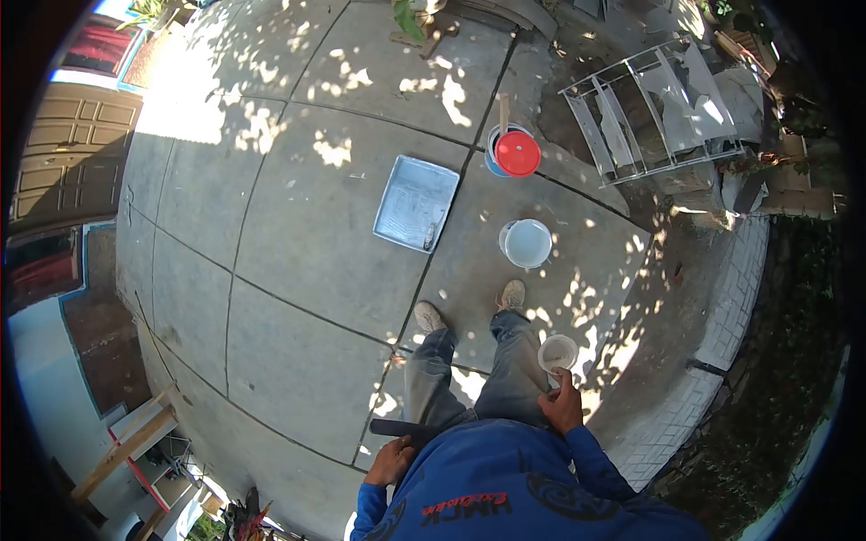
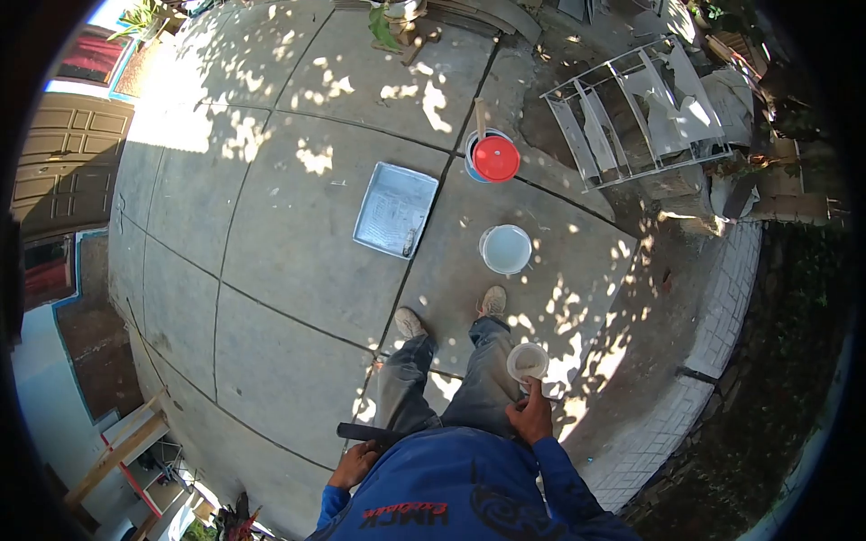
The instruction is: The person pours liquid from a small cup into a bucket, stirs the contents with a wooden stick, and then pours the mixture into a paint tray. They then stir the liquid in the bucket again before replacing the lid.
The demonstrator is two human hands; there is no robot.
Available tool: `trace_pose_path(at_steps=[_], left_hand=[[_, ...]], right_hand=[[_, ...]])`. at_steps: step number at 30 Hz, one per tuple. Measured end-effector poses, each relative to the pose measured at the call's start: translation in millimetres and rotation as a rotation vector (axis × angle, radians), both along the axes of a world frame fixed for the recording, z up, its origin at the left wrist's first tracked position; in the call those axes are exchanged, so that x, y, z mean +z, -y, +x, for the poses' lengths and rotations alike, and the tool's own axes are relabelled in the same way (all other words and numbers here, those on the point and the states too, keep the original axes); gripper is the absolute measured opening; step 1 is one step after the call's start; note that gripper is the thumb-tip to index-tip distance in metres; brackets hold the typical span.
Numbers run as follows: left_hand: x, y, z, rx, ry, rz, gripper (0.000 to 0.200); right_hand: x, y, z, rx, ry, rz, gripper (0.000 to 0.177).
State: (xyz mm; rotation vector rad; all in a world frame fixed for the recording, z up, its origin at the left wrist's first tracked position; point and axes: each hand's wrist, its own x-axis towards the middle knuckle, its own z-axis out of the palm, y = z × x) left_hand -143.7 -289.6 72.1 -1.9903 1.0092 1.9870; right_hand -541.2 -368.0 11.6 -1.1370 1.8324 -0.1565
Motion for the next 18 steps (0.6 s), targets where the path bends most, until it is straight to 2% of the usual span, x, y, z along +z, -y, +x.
trace_pose_path(at_steps=[6,8,10,11,13,14,16,17,18], left_hand=[[-11.5,-9.8,34.1,-0.001,-0.075,0.063,0.056],[-15.8,-9.5,35.1,-0.019,-0.066,0.111,0.057],[-22.8,-7.5,34.5,-0.058,-0.067,0.202,0.05],[-27.2,-1.4,36.7,-0.056,-0.074,0.212,0.05],[-47.7,16.9,45.2,-0.089,-0.246,0.259,0.038],[-58.3,28.3,49.8,-0.091,-0.246,0.274,0.038],[-86.7,61.3,58.5,0.178,-0.261,0.438,0.024],[-108.8,69.0,64.4,0.215,-0.218,0.337,0.023],[-116.2,112.2,59.5,0.23,-0.143,0.322,0.023]], right_hand=[[2.1,18.7,36.3,0.058,-0.013,-0.016,0.06],[-17.1,36.0,38.3,0.066,0.005,-0.012,0.057],[-45.8,61.2,42.2,0.094,0.031,-0.053,0.053],[-62.3,81.7,45.6,0.041,0.056,0.011,0.052],[-116.2,121.9,51.7,0.024,0.041,-0.044,0.051],[-152.7,139.8,52.1,0.038,0.054,-0.105,0.049],[-215.7,183.9,57.6,0.024,0.077,-0.143,0.047],[-241.2,207.3,64.1,0.003,0.088,-0.122,0.046],[-272.4,225.7,66.6,-0.02,0.121,-0.096,0.044]])
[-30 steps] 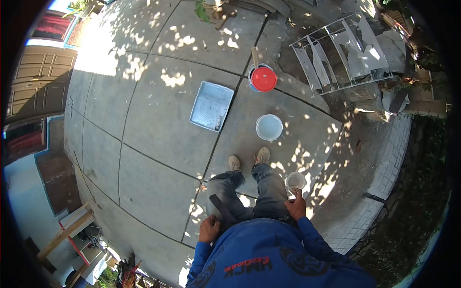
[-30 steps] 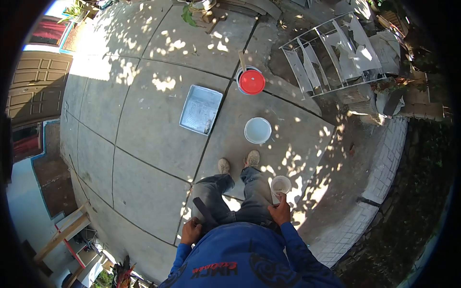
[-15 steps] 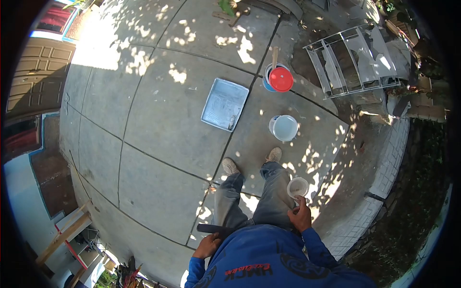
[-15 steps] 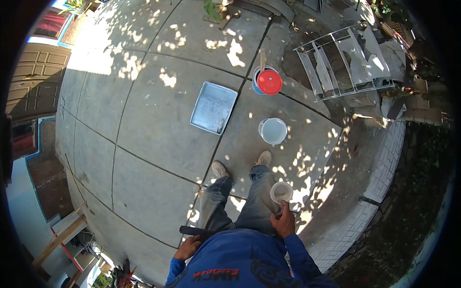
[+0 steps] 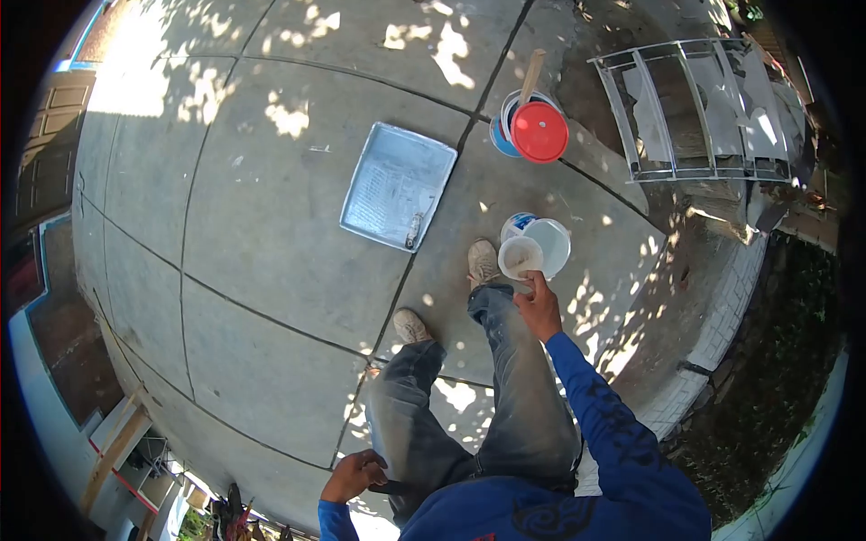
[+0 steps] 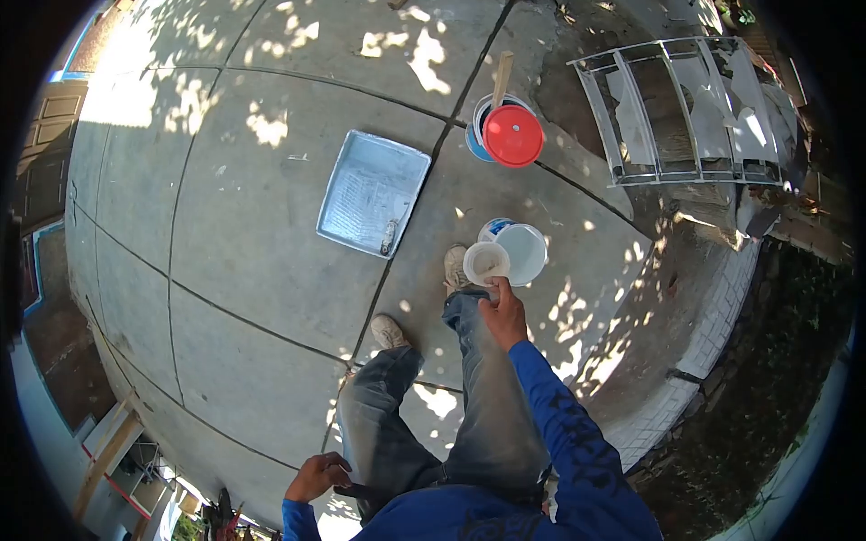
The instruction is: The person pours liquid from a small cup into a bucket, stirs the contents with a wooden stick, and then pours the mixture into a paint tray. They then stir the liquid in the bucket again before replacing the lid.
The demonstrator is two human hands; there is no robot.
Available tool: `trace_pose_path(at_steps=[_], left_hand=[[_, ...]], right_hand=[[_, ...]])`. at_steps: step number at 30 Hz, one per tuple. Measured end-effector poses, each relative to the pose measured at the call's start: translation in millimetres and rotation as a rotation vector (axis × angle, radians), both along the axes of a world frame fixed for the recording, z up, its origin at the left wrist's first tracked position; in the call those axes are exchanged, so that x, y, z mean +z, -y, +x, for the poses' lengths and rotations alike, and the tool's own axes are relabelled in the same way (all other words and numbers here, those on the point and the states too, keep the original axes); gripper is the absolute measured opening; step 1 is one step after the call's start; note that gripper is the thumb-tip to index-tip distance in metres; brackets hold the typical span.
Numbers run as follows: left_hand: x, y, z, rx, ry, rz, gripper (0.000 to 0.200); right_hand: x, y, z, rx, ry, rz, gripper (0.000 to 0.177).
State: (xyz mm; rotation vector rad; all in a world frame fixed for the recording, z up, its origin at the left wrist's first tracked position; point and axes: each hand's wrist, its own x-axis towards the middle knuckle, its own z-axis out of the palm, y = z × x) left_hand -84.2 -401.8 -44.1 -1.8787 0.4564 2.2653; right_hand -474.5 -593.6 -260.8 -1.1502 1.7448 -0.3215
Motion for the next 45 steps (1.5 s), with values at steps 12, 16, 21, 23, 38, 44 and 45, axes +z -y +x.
trace_pose_path(at_steps=[12,16,21,23,38,44,45], left_hand=[[-246.0,209.9,-23.2,-0.257,0.298,-0.837,0.022],[-292.2,234.1,-3.6,-0.321,0.385,-0.923,0.022],[-339.9,228.6,18.7,-0.325,0.425,-0.997,0.021],[-357.9,221.7,25.6,-0.356,0.439,-0.965,0.021],[-421.2,221.8,63.5,-0.3,0.432,-1.12,0.024],[-442.1,220.4,78.3,-0.285,0.462,-1.043,0.027],[-444.2,219.2,79.0,-0.29,0.463,-1.042,0.027]], right_hand=[[-214.5,132.2,7.1,0.156,0.066,0.083,0.035],[-241.8,149.9,2.0,0.21,0.136,0.109,0.034],[-262.7,159.2,-7.8,0.231,0.178,0.054,0.034],[-266.4,158.9,-11.0,0.23,0.188,0.04,0.035],[-216.6,157.8,-30.6,0.254,0.112,0.068,0.033],[-219.4,219.6,-84.6,-0.556,0.028,-0.322,0.038],[-219.4,226.5,-92.1,-0.559,0.03,-0.321,0.038]])
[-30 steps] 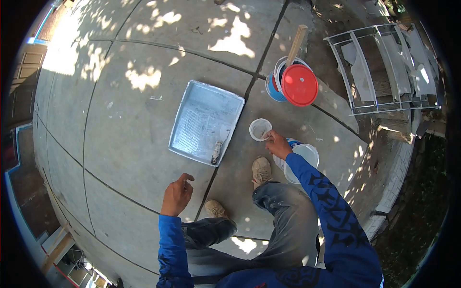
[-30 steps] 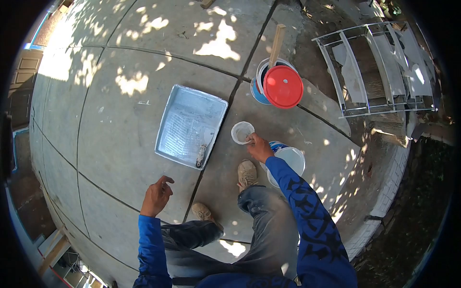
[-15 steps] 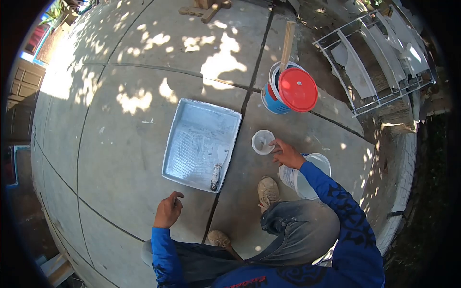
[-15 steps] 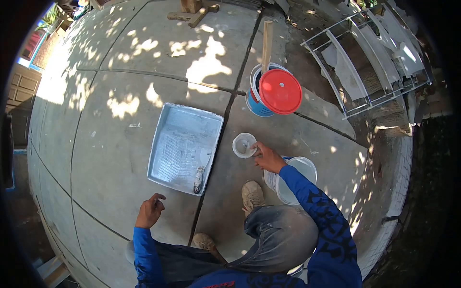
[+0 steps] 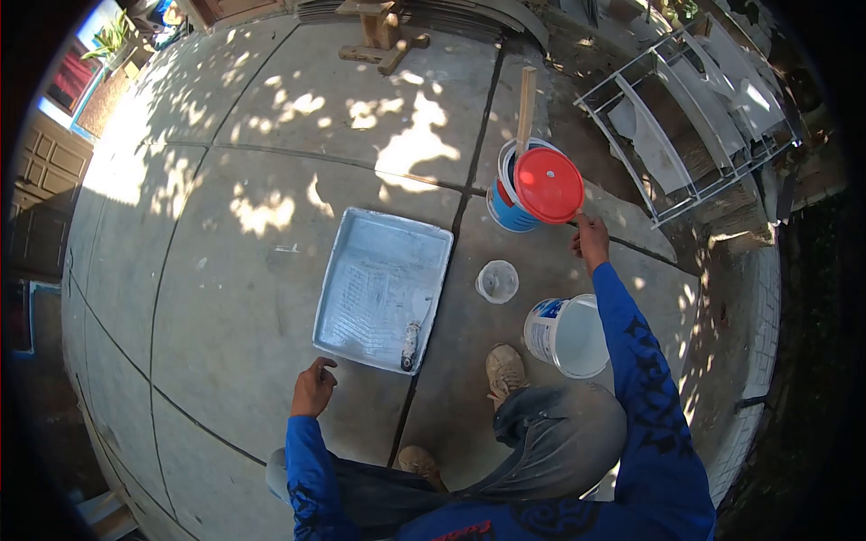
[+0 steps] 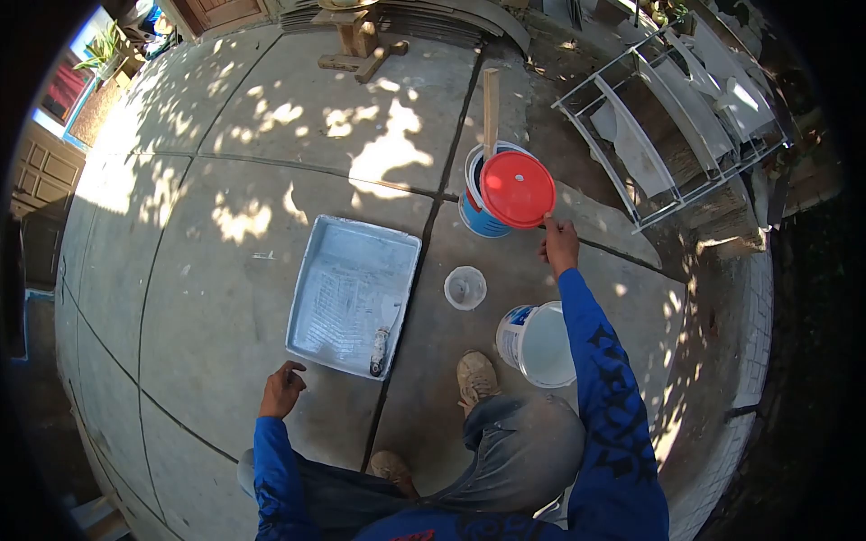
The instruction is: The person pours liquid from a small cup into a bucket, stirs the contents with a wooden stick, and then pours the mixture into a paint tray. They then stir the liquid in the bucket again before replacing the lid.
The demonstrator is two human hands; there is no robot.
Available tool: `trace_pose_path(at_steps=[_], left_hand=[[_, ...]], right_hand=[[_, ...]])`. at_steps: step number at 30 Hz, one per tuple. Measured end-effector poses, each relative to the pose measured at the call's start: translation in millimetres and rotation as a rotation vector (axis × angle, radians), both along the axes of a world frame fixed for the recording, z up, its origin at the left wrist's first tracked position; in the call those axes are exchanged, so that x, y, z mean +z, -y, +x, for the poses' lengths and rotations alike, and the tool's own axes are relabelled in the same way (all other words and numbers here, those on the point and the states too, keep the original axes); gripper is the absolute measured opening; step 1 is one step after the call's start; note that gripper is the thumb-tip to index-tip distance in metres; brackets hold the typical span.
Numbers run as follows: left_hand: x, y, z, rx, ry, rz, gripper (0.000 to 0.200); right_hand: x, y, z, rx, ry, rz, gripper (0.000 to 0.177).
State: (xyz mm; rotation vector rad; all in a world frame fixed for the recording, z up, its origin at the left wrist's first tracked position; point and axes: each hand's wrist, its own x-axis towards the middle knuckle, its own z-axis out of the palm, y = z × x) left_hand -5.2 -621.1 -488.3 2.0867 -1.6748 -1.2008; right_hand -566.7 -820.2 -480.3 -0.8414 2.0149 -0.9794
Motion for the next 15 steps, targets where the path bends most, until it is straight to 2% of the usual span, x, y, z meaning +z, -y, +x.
trace_pose_path(at_steps=[2,5,8,15], left_hand=[[-7.5,-2.5,1.2,0.007,-0.028,-0.007,0.027],[-13.6,-3.5,5.5,0.014,-0.026,0.015,0.027],[-13.7,1.6,4.6,0.024,-0.035,0.015,0.027],[-29.0,9.9,-5.3,0.0,-0.056,-0.041,0.024]], right_hand=[[-0.7,12.5,-10.2,-0.15,0.042,0.07,0.041],[-12.4,20.8,-18.1,-0.11,0.176,0.089,0.037],[-28.5,18.8,-27.2,-0.021,0.126,0.069,0.032],[-23.1,17.7,-22.1,-0.052,0.209,0.076,0.03]])
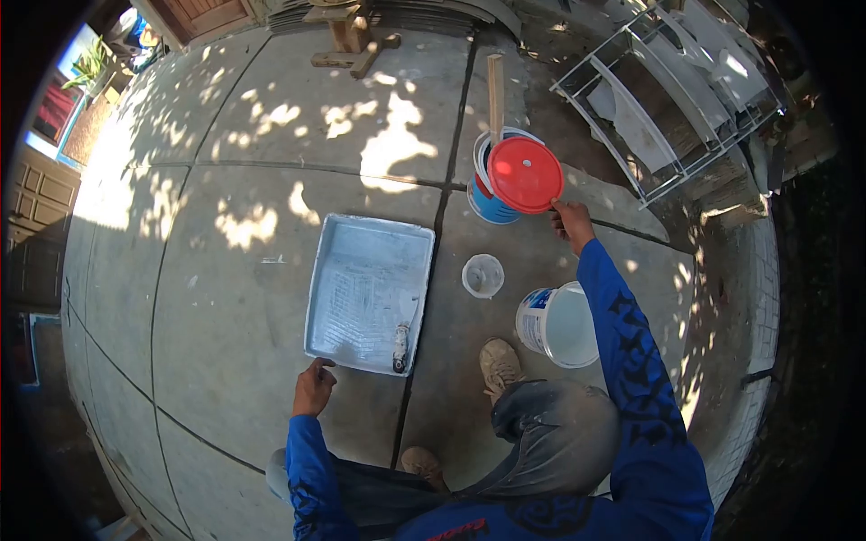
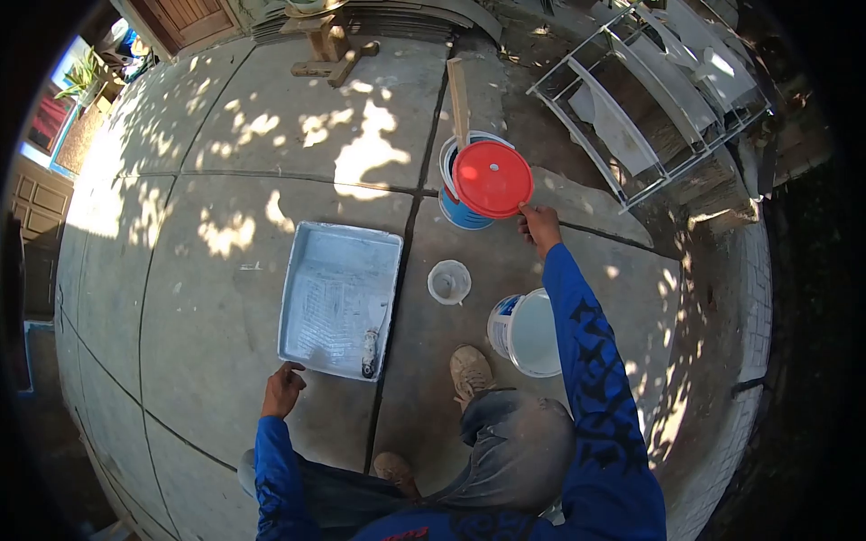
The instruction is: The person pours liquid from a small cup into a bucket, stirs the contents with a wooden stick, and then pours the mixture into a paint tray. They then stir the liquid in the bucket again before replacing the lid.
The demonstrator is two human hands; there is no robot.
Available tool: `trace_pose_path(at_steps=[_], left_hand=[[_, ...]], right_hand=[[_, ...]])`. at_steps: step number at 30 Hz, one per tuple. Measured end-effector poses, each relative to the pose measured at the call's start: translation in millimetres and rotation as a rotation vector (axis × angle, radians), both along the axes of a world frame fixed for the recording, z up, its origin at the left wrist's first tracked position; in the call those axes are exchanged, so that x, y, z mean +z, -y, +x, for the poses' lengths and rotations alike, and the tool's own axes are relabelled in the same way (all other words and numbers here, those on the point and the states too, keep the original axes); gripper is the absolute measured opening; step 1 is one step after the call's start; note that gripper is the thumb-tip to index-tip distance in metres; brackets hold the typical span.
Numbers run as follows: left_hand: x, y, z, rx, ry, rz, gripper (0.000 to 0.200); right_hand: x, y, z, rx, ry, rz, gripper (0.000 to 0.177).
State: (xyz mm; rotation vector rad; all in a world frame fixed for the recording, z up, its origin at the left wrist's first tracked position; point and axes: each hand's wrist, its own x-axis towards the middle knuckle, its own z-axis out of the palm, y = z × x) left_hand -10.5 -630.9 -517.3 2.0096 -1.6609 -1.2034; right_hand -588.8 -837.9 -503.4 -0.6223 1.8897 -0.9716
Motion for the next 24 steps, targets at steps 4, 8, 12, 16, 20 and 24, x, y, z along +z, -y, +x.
trace_pose_path(at_steps=[4,8,12,16,20,24], left_hand=[[-1.4,4.1,-2.4,-0.005,-0.005,-0.006,0.025],[-0.7,13.9,-15.6,-0.018,-0.018,-0.034,0.026],[-10.3,19.5,-30.0,-0.042,-0.05,-0.076,0.025],[-18.6,23.5,-33.1,-0.06,0.088,-0.071,0.023],[-30.1,13.8,-41.3,0.719,-0.323,0.06,0.034],[-46.7,-18.1,-70.7,1.297,-0.622,0.243,0.061]], right_hand=[[17.0,-9.0,-3.9,-0.001,0.053,-0.128,0.027],[47.7,-37.8,-27.9,0.008,-0.17,-0.243,0.028],[46.2,-90.4,-85.8,-0.154,-0.29,-0.239,0.028],[1.7,-178.0,-146.7,-0.398,-0.238,-0.163,0.028],[-69.9,-280.6,-174.6,-0.552,-0.136,-0.035,0.029],[-109.9,-339.7,-142.3,-0.671,0.033,0.059,0.03]])
